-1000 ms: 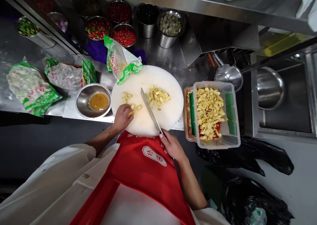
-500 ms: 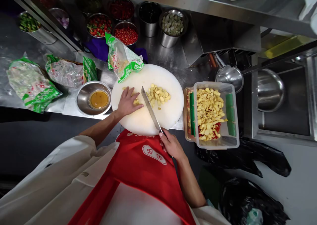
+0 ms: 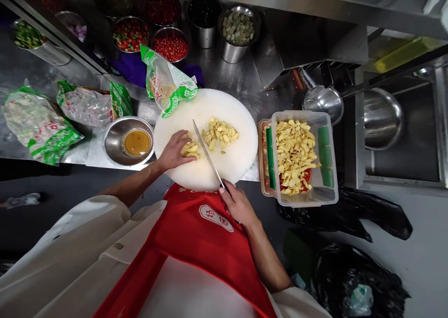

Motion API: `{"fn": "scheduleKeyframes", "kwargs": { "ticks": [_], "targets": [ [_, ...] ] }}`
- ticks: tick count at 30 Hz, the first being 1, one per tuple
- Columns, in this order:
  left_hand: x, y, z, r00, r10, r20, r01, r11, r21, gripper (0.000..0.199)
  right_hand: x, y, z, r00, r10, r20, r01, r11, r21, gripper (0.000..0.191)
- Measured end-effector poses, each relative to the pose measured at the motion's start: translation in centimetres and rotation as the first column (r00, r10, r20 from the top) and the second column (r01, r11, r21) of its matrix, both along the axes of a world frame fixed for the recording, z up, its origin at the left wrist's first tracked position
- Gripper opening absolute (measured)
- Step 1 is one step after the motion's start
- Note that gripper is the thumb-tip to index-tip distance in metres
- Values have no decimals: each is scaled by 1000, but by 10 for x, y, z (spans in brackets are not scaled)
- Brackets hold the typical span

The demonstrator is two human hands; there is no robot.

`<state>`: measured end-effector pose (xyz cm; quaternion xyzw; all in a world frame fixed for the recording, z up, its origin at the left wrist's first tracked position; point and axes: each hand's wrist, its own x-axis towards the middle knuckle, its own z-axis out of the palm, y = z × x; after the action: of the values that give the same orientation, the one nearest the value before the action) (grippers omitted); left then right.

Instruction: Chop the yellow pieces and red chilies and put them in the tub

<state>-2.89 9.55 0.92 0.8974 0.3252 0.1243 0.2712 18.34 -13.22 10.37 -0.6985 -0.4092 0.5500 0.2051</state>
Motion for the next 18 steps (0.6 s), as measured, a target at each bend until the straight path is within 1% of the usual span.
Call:
{"fn": "scheduleKeyframes", "kwargs": {
  "ticks": [2,5,7,9,11,13,15,18],
  "targets": [
    [2,0,-2,1000,15,-14,-15,1000,-6,65,-4,6,0,999,18,43,-19,1000,11,55],
    [8,-3,-3,1000,9,0,-9,1000,-5,54,-6,15,1,995,56,79,-57,998,18,55],
    [10,-5,-3,998,51,45,-51,999,-5,46,-4,18,2,996,67,57,-68,998,11,54],
    [10,-5,-2,989,118,88,-117,993,-23,36,-1,19,3,998,52,32,-52,999,4,54],
    [7,-3,-2,985,150,86,-146,988,-50,29,2,19,3,1000,27,10,-27,1000,1,54],
    [4,1,-3,993,113,45,-110,992,-59,27,3,18,2,1000,12,-14,-12,1000,-5,54],
    [4,7,-5,999,30,19,-29,998,-53,29,3,19,0,999,14,-39,-15,1000,-18,54],
    [7,17,-10,996,-85,31,86,996,-33,33,3,21,-3,999,35,-34,-35,999,-16,53]
  ]
}}
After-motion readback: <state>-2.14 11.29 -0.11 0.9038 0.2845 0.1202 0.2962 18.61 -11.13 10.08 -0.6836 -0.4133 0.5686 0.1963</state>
